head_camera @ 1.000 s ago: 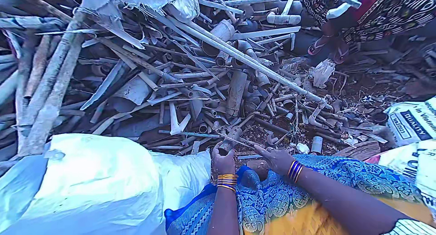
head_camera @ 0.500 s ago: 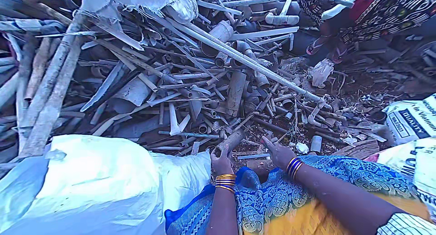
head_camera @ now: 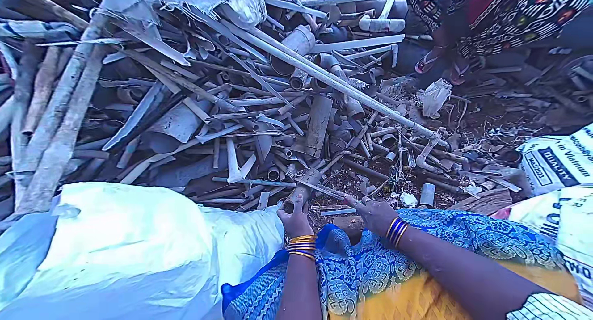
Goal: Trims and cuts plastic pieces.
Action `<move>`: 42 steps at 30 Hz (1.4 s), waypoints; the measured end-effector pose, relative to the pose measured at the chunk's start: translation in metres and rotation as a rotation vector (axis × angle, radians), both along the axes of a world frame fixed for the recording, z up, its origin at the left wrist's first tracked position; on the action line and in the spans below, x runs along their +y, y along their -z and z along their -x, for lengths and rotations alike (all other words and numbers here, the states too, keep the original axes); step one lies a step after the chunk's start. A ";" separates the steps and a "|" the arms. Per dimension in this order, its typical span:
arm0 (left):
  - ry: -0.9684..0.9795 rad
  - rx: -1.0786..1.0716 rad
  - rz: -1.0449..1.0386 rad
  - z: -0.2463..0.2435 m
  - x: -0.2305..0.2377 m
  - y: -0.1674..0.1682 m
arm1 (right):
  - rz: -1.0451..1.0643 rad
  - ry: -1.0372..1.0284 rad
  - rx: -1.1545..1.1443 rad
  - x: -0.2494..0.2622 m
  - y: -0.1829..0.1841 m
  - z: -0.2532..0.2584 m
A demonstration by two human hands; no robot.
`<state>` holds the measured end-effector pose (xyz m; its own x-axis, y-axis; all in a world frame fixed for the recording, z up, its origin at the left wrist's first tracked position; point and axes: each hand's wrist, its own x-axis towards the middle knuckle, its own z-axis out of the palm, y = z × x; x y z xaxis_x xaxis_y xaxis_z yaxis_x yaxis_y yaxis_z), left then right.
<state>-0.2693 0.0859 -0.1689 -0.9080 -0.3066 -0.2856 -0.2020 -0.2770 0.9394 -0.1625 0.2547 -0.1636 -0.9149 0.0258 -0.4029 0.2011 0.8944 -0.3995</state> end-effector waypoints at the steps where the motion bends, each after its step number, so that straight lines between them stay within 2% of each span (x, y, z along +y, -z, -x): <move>1: 0.002 0.000 -0.003 -0.001 0.000 0.000 | -0.006 0.056 -0.056 0.003 0.001 0.002; 4: 0.004 0.011 -0.015 0.000 0.000 0.000 | -0.017 0.144 -0.083 0.013 -0.001 0.008; 8: -0.004 0.029 -0.028 0.002 -0.001 0.000 | -0.006 -0.011 0.072 0.001 0.001 -0.002; 11: -0.008 0.020 -0.039 0.000 0.000 -0.003 | 0.060 0.122 -0.059 0.007 0.005 0.005; 13: 0.020 0.030 -0.036 0.000 -0.001 -0.004 | 0.253 0.300 -0.046 0.019 0.006 0.009; 16: 0.149 0.068 0.038 0.002 -0.006 0.002 | 0.785 0.516 0.073 0.016 0.005 0.005; 18: 0.251 0.076 0.111 0.002 -0.008 0.007 | 1.128 0.647 -0.011 0.009 0.003 0.002; 19: 0.286 0.073 0.131 0.002 -0.008 0.010 | 1.208 0.686 -0.056 0.007 0.001 0.001; 23: 0.392 0.063 0.256 0.003 -0.009 0.019 | 1.254 0.726 -0.161 0.002 -0.007 -0.004; 27: 0.488 0.111 0.694 0.006 -0.012 0.017 | 1.369 0.532 -0.281 -0.002 -0.020 -0.011; 29: 0.506 0.125 0.783 0.005 -0.011 0.015 | 1.351 0.599 -0.278 -0.004 -0.019 -0.010; 31: 0.525 0.112 0.829 0.003 -0.010 0.013 | 1.302 0.697 -0.262 -0.006 -0.015 -0.008; 35: 0.534 0.124 0.875 0.002 -0.008 0.012 | 1.369 0.565 -0.272 -0.009 -0.023 -0.013; 39: 0.538 0.131 0.864 0.001 -0.008 0.012 | 1.316 0.707 -0.259 -0.012 -0.015 -0.011; 42: 0.543 0.134 0.881 0.001 -0.007 0.013 | 1.332 0.596 -0.266 -0.012 -0.020 -0.014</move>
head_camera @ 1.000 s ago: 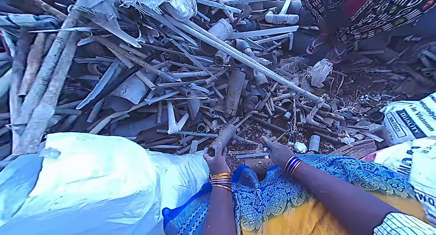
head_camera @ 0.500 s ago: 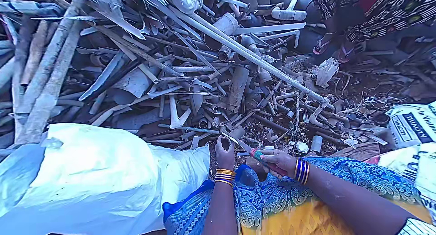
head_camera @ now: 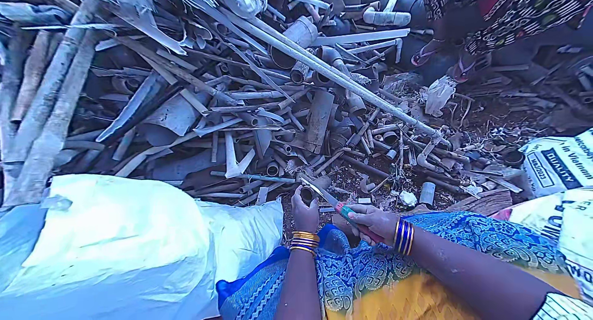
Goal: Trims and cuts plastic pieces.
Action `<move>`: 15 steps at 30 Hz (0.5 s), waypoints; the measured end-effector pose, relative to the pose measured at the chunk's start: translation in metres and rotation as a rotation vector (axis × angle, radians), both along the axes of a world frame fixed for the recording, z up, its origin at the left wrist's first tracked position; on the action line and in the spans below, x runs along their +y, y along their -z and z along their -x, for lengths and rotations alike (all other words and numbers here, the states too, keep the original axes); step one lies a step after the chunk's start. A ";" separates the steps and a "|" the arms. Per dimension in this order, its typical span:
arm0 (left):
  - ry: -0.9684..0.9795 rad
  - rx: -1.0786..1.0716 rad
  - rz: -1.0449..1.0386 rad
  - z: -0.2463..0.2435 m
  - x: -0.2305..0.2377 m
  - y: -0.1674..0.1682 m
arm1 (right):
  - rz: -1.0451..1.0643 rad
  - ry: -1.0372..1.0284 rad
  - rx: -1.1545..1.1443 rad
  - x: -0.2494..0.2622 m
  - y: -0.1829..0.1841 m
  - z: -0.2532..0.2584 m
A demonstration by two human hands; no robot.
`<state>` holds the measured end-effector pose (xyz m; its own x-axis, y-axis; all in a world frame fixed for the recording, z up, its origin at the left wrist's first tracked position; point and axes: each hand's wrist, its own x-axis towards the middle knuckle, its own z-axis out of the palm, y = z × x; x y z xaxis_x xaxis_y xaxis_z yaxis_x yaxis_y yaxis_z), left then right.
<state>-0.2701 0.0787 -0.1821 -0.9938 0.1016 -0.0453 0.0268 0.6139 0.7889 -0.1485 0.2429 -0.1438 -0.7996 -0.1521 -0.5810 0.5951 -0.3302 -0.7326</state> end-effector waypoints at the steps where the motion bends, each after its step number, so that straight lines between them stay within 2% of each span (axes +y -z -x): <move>1: 0.002 -0.006 0.000 0.000 0.000 0.000 | -0.003 -0.009 0.008 0.000 -0.001 0.000; 4: 0.026 -0.007 0.005 -0.002 0.001 -0.001 | -0.023 0.052 -0.033 -0.002 0.004 0.001; 8: -0.003 -0.019 -0.030 -0.002 0.001 -0.001 | 0.001 0.002 0.019 -0.002 0.004 -0.001; 12: -0.033 -0.061 -0.119 -0.001 -0.001 0.001 | -0.045 0.176 -0.117 -0.001 0.013 0.005; 15: -0.069 -0.090 -0.154 0.001 0.000 0.001 | 0.039 0.056 -0.029 0.001 0.005 0.002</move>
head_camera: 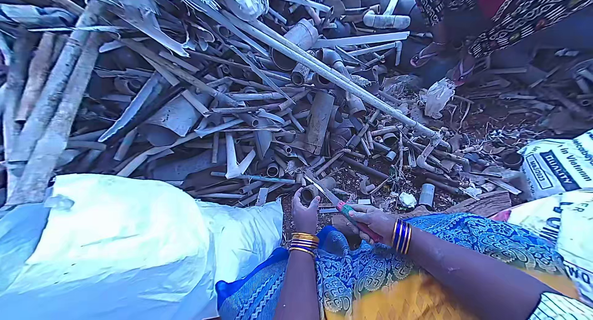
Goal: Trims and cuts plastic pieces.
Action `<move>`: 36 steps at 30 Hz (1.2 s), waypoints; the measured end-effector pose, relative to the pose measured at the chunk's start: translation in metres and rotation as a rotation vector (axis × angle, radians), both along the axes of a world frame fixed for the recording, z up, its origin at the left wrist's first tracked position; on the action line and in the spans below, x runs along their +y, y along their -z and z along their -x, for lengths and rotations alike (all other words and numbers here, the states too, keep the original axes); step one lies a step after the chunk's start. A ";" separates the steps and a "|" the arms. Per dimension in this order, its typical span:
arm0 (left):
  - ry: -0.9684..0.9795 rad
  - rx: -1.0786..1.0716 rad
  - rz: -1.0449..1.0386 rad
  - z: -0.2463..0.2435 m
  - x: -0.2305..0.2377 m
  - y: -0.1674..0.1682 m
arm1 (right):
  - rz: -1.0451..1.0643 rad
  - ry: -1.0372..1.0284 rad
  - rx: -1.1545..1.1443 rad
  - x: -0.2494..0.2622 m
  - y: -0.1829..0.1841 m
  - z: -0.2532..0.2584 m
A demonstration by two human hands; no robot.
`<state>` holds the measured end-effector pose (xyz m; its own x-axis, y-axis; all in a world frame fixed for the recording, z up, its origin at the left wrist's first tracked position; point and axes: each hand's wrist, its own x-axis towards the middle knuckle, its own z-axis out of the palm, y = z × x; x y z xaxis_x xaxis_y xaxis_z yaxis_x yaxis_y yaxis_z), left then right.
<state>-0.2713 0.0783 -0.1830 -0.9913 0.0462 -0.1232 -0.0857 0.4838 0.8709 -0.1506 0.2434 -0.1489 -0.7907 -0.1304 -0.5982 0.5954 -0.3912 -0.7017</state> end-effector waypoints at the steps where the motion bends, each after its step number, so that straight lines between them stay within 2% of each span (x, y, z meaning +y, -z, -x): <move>1: -0.014 -0.008 -0.016 0.000 0.000 0.000 | 0.016 -0.037 0.023 0.001 -0.001 0.000; 4: -0.028 -0.011 -0.041 0.000 -0.001 0.003 | -0.015 0.046 -0.049 0.001 0.006 0.002; 6: 0.002 0.003 -0.004 0.001 -0.001 0.003 | -0.138 0.041 -0.024 0.002 0.010 0.005; 7: 0.017 0.014 0.016 0.001 -0.001 0.002 | -0.272 -0.038 0.053 0.001 0.007 0.005; 10: 0.029 0.068 0.016 0.000 -0.001 0.002 | -0.867 -0.362 0.274 0.002 0.002 0.006; 12: 0.017 0.067 -0.016 -0.001 -0.001 0.002 | -1.030 -0.411 0.214 0.005 0.014 0.010; 15: 0.041 0.076 -0.022 0.000 -0.002 0.003 | -1.068 -0.380 0.143 0.012 0.018 0.015; 18: 0.073 0.117 0.011 0.001 -0.003 0.005 | -1.107 -0.415 0.233 0.007 0.009 0.013; 21: 0.092 0.148 0.032 -0.002 -0.004 0.007 | -1.045 -0.403 0.111 0.011 0.019 0.018; 24: 0.069 0.145 0.014 -0.003 -0.002 0.003 | -0.980 -0.234 -0.020 0.022 0.027 0.024; 27: -0.014 0.103 -0.035 -0.003 -0.003 0.001 | -1.064 -0.001 0.173 0.010 0.018 0.018; 29: -0.086 0.074 -0.081 -0.002 -0.004 0.003 | -1.117 -0.116 0.226 0.006 0.017 0.017; 31: -0.114 0.057 -0.126 -0.001 -0.005 0.004 | -1.128 -0.389 0.083 0.009 0.020 0.022; 32: -0.112 0.065 -0.136 0.000 -0.004 0.004 | -1.119 -0.436 0.011 0.011 0.024 0.024; 34: -0.093 0.076 -0.123 0.000 -0.006 0.004 | -1.131 -0.391 -0.035 0.010 0.023 0.025; 36: -0.069 0.093 -0.093 0.000 -0.007 0.001 | -1.173 -0.308 0.085 0.007 0.015 0.022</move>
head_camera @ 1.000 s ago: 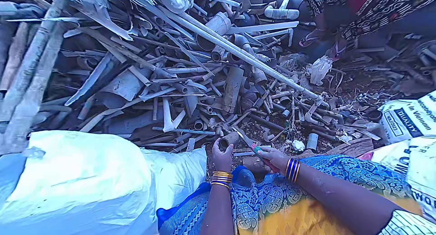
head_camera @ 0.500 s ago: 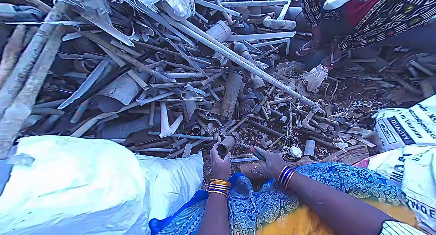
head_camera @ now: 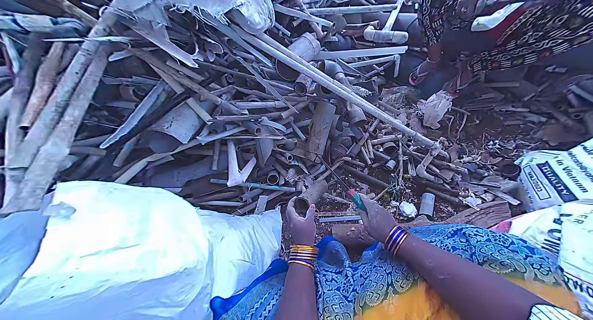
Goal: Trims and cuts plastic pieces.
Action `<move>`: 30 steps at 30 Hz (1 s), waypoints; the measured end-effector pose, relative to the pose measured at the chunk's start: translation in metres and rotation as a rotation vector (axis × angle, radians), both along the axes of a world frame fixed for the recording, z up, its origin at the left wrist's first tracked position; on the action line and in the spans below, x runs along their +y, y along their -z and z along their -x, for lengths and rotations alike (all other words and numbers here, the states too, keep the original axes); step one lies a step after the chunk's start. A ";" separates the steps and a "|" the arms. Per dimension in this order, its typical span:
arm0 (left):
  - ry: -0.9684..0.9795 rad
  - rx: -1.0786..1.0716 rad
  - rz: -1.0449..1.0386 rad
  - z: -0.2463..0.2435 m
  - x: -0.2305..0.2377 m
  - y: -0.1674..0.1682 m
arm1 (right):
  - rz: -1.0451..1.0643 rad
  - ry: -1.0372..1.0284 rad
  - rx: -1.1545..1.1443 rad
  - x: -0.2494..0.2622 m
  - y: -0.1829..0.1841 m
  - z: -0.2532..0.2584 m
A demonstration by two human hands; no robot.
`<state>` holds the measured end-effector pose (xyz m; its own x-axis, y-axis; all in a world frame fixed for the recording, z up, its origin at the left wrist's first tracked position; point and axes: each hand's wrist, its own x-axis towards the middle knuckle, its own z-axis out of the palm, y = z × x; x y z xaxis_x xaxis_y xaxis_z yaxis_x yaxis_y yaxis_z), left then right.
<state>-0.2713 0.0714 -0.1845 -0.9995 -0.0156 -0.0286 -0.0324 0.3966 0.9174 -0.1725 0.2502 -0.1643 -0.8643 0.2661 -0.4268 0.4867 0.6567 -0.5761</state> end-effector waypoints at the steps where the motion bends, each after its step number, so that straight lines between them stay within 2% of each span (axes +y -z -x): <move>1: 0.007 0.008 0.011 0.000 0.000 0.001 | -0.014 -0.030 0.054 -0.001 -0.003 -0.002; 4: 0.026 0.021 -0.002 0.000 0.000 0.004 | 0.014 -0.130 -0.050 0.001 0.000 0.000; 7: 0.045 0.059 0.033 -0.001 0.002 0.004 | 0.089 -0.044 -0.126 0.005 0.010 0.003; 13: 0.037 0.087 0.198 -0.002 0.003 -0.001 | 0.242 0.063 0.390 -0.005 0.008 -0.012; 14: 0.046 0.062 0.216 -0.002 0.002 -0.002 | 0.278 0.037 0.396 -0.009 0.007 -0.014; 16: 0.067 0.012 0.246 -0.001 0.001 -0.006 | 0.324 -0.085 0.236 -0.010 0.002 -0.014; 18: 0.088 -0.005 0.223 -0.001 0.003 -0.011 | 0.278 -0.124 0.121 -0.008 -0.001 -0.012; 21: 0.101 0.000 0.196 -0.002 0.005 -0.017 | 0.170 -0.053 0.273 -0.009 -0.002 -0.015; 23: 0.109 0.018 0.192 -0.004 0.004 -0.016 | 0.157 -0.076 0.362 -0.011 0.001 -0.016; 24: 0.110 0.030 0.191 -0.004 0.004 -0.014 | 0.167 -0.117 0.322 -0.011 0.001 -0.016; 26: 0.107 0.032 0.198 -0.004 0.005 -0.009 | 0.193 -0.185 0.089 -0.008 0.001 -0.011; 28: 0.100 0.031 0.227 -0.002 0.005 -0.003 | 0.211 -0.140 -0.037 -0.007 0.008 -0.006; 30: 0.093 0.048 0.235 -0.002 0.004 0.001 | 0.235 -0.094 -0.060 -0.004 0.010 -0.003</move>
